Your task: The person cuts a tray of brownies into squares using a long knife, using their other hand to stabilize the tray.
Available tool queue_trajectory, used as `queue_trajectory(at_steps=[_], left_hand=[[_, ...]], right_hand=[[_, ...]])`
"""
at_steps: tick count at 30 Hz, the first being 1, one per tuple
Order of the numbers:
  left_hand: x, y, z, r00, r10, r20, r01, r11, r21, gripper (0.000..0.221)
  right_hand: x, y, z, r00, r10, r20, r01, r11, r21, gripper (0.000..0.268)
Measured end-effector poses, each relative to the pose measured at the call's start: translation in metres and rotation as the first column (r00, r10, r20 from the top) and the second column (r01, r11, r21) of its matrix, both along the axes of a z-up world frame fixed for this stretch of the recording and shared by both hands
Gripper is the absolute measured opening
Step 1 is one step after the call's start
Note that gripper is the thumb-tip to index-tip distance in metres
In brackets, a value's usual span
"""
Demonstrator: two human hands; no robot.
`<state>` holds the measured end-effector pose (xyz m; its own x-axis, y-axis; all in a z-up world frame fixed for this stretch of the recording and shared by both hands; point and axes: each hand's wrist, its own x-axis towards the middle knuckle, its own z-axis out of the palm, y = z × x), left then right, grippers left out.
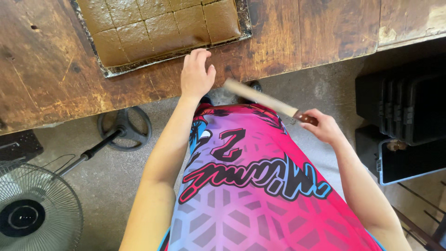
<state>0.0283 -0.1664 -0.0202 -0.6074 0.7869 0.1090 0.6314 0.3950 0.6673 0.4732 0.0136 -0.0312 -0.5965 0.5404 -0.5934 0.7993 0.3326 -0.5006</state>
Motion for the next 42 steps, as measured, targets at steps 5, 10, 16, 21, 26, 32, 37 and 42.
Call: queue_trajectory(at_steps=[5,10,16,21,26,32,37,42], left_hand=[[0.004,0.006,-0.004,0.992,-0.042,-0.119,0.026,0.99,-0.138,0.036],[0.012,0.017,-0.005,0.985,-0.003,-0.17,-0.028,0.982,-0.184,0.039],[0.011,0.015,0.003,0.975,-0.036,-0.22,-0.019,0.97,-0.241,0.045],[0.01,0.005,0.008,0.975,-0.074,-0.21,0.017,0.965,-0.262,0.044],[0.014,-0.015,0.015,0.978,-0.067,-0.197,0.008,0.958,-0.285,0.042],[0.018,-0.03,0.016,0.991,0.013,-0.135,-0.041,0.977,-0.208,0.038],[0.034,-0.03,0.008,0.987,0.15,-0.058,-0.155,0.985,-0.082,0.026],[0.052,-0.011,-0.036,0.913,0.309,0.265,-0.324,0.946,0.011,0.02]], right_hand=[[-0.005,0.02,-0.01,0.949,-0.295,-0.116,0.286,0.954,-0.088,0.037],[-0.057,0.023,-0.012,0.831,-0.441,-0.337,0.321,0.877,-0.358,0.029],[-0.103,0.017,0.032,0.874,-0.464,-0.142,0.239,0.667,-0.706,0.044],[-0.117,0.009,0.037,0.894,-0.444,-0.06,0.243,0.594,-0.767,0.044],[-0.128,0.003,0.035,0.892,-0.45,-0.051,0.23,0.547,-0.805,0.043],[-0.135,-0.008,0.024,0.906,-0.412,-0.096,0.17,0.561,-0.81,0.041],[-0.134,-0.011,0.029,0.897,-0.436,-0.075,0.201,0.552,-0.809,0.041],[-0.135,-0.011,0.031,0.902,-0.425,-0.072,0.208,0.575,-0.791,0.041]])
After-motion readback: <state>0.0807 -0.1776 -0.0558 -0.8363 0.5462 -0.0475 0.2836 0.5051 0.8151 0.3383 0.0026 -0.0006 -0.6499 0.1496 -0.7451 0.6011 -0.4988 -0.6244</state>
